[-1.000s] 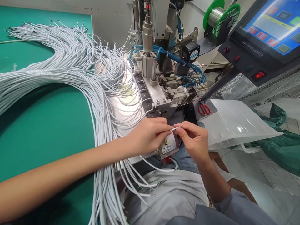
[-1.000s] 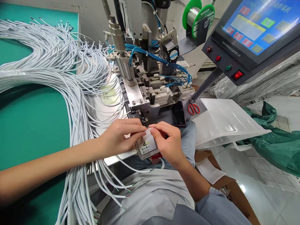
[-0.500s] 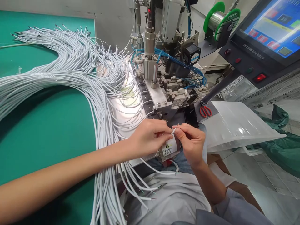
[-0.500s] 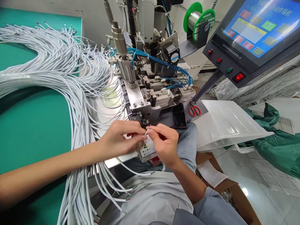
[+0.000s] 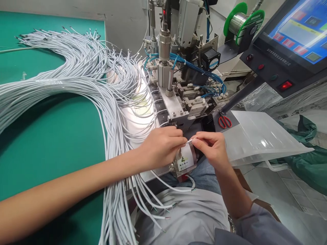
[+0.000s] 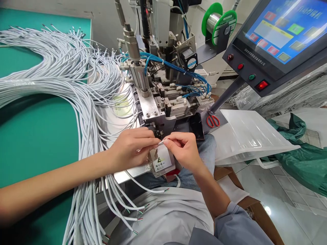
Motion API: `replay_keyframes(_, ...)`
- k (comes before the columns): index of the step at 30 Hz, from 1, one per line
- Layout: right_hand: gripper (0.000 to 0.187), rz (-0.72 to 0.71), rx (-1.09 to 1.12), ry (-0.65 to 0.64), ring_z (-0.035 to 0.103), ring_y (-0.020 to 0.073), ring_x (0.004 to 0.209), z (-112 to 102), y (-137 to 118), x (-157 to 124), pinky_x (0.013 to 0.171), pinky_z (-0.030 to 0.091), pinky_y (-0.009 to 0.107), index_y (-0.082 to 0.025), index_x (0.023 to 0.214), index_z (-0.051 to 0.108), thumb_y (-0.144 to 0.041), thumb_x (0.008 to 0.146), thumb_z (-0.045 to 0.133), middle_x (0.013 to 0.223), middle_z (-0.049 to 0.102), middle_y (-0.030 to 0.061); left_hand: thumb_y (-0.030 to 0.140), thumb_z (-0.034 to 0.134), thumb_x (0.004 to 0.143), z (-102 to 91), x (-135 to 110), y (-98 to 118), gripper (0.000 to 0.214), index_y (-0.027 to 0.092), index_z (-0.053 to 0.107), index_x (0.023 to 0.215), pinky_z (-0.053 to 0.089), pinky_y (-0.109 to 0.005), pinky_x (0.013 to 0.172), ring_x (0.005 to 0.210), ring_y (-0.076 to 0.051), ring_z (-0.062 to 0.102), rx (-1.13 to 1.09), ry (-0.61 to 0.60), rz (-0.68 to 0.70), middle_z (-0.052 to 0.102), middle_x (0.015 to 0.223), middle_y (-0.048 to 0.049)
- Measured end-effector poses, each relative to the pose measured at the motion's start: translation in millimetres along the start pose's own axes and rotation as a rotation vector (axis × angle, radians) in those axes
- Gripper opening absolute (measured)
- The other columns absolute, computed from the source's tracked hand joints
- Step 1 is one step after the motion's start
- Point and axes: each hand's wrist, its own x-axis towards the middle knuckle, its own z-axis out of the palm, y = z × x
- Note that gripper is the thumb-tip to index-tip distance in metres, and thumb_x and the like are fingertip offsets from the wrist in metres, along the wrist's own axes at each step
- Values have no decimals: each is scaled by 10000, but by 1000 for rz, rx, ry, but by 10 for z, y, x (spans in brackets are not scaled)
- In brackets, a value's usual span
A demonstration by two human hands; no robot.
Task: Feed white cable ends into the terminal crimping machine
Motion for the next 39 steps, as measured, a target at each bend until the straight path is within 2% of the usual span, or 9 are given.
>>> replay_keyframes(4,180,-27,103,149,430,91,523,199,73,-75,464,322,226,-167,681,706,-275,791,611,586,548,-2,137,503,848,22,0,33,185,157,642,728,355,-202,520,566,-89,477,-116,60,-34,554,598,6)
replay_keyframes(9,176,-171,-220,297,328,82,476,247,15,-80,450,281,238,-171,701,706,-236,807,582,507,381,-32,157,436,878,-16,3,19,224,149,629,765,385,-232,522,575,-111,475,154,52,29,548,631,-12)
replay_keyframes(13,197,-165,-263,242,313,80,473,206,-8,-46,457,288,239,-168,654,678,-247,808,584,496,338,-40,150,424,874,-48,10,-2,210,133,621,801,410,-254,547,604,-126,477,342,58,140,568,672,-33)
replay_keyframes(17,202,-73,-66,286,398,100,508,290,23,-61,459,322,243,-172,696,697,-298,813,592,544,462,-9,170,491,868,-13,2,11,179,168,638,765,378,-226,517,588,-105,479,96,117,3,578,630,-2)
replay_keyframes(20,181,-144,-94,331,408,103,513,349,41,-82,472,323,249,-181,740,705,-273,827,576,564,487,-5,172,509,869,-1,0,14,186,174,640,738,363,-219,511,574,-94,472,39,113,-29,570,605,12)
replay_keyframes(24,158,-284,-407,266,317,86,485,272,28,-53,479,268,256,-171,707,661,-184,821,553,527,378,-34,101,463,864,-71,31,-19,222,143,618,710,330,-266,513,589,-124,446,393,67,147,559,625,-14)
replay_keyframes(28,217,-221,-441,118,289,75,479,153,25,17,483,247,253,-161,596,570,-169,811,544,510,296,-53,78,468,865,-121,54,-46,191,129,610,746,330,-276,539,634,-142,454,581,37,308,567,661,-27)
replay_keyframes(34,216,-174,-176,193,288,69,481,198,120,30,466,249,235,-154,598,586,-205,806,561,514,285,-54,179,408,912,22,-7,-13,264,149,621,759,333,-241,530,613,-118,459,206,-1,1,555,660,-19)
replay_keyframes(39,233,-35,-72,168,384,86,526,200,232,51,488,311,230,-158,601,593,-261,806,551,566,447,-23,202,397,928,43,-19,-16,258,134,607,795,340,-198,504,553,-76,473,48,-219,-139,538,716,-12)
